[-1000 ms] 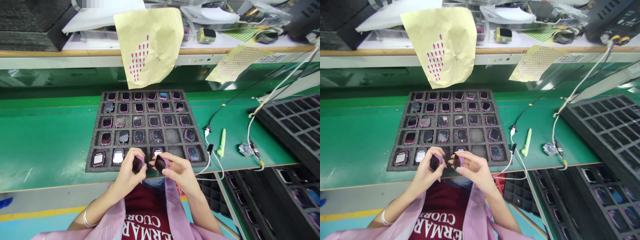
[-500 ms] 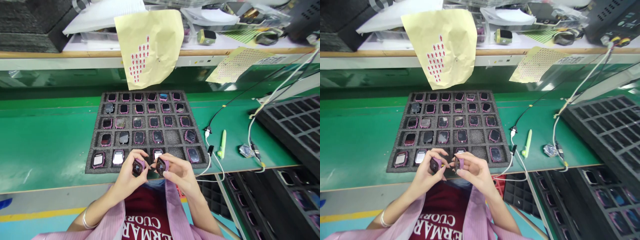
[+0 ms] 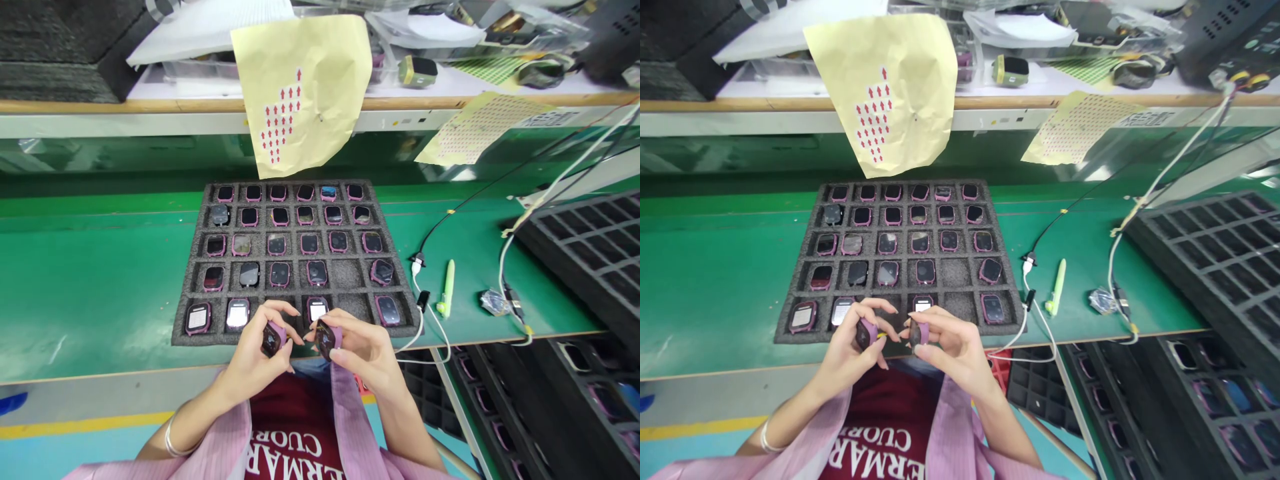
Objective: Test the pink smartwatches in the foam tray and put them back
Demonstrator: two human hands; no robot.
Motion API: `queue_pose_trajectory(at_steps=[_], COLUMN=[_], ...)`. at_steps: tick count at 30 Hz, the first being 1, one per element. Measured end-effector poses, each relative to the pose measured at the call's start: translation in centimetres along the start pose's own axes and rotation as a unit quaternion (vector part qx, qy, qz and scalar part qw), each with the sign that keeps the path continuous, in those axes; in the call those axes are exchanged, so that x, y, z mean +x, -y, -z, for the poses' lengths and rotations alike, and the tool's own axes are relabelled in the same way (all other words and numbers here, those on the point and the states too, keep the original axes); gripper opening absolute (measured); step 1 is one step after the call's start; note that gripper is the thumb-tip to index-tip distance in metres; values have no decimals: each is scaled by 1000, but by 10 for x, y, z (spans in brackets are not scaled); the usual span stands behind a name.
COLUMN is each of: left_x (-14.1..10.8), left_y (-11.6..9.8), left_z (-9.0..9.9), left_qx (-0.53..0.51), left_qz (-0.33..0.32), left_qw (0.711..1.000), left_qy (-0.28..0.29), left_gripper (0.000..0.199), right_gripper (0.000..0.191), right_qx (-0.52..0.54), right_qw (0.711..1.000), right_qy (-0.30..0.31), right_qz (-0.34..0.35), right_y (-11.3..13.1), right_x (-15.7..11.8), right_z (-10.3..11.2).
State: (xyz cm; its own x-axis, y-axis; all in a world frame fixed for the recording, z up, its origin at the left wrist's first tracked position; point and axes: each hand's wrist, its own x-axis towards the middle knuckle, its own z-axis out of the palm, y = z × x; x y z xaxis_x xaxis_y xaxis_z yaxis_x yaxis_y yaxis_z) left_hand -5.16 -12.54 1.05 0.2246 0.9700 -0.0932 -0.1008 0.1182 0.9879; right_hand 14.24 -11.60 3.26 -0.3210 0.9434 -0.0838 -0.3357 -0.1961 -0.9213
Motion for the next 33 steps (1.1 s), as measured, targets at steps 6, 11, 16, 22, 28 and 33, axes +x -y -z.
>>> queue_pose_trajectory(at_steps=[6,11,16,22,28,33], left_x=[2,3,1,2,-1,-1], left_y=[-2,-3,-6,-13,-10,-10], left_z=[-1,-1,-2,-2,-2,-3], left_qx=[-16,-1,-10,5,-23,-26], left_qz=[6,16,17,10,-10,4], left_qw=[1000,1000,1000,1000,1000,999], left_qy=[2,-2,2,-5,-18,-25], left_gripper=[21,17,18,19,22,21], right_gripper=[35,36,35,36,34,33], right_qx=[-5,-11,-9,-23,-8,-10], right_qw=[1000,999,1000,999,1000,1000], right_qy=[-1,-22,-24,-27,3,-17], right_qz=[-10,-23,-12,-20,-1,2], right_y=[-1,-4,-5,-3,0,-1], right_x=[0,-1,-2,-2,-4,-4], right_z=[0,1,3,4,5,5])
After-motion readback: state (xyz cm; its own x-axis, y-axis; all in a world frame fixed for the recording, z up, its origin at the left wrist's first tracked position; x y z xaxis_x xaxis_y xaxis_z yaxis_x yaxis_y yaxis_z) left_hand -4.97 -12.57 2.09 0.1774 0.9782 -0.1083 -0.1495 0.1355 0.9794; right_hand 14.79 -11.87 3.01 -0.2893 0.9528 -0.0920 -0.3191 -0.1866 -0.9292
